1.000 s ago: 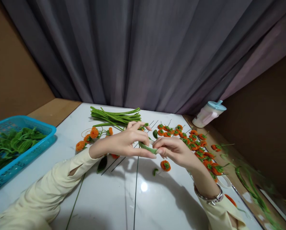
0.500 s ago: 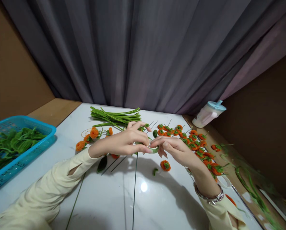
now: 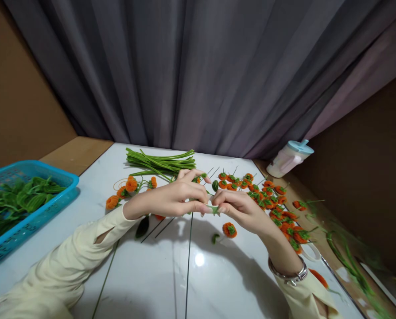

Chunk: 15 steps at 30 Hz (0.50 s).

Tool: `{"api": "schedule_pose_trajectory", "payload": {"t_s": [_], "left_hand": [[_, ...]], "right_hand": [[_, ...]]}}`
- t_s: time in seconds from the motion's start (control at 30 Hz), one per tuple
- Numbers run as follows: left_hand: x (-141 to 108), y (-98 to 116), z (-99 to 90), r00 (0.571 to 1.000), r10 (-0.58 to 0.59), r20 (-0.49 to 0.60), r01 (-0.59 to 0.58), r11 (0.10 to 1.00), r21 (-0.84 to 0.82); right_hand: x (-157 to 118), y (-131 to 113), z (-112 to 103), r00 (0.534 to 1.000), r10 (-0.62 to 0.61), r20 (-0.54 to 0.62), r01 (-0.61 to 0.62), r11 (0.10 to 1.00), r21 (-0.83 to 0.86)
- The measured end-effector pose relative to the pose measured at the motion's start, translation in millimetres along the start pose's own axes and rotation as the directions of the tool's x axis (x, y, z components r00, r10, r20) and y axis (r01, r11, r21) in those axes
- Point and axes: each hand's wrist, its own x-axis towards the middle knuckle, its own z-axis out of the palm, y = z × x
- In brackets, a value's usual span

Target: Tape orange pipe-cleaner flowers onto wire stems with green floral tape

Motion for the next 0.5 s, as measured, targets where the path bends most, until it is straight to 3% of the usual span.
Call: {"api": "schedule_pose_trajectory", "payload": {"t_s": [0.23,0.5], "left_hand": [[-0.8,1.3,-1.4,1.0,-0.029,0.008,0.029,1.0,-0.001],[-0.3,2.1,-2.1,0.999,-0.042,0.021,0.042,0.999,0.012]], "right_hand": [[2.1,-3.0,3.2,0.999,-0.005,-0.051,0.004,1.0,-0.016],[-5.1,7.8,3.1,0.996,0.083,-0.041,-0.071,0.967,0.245]]}}
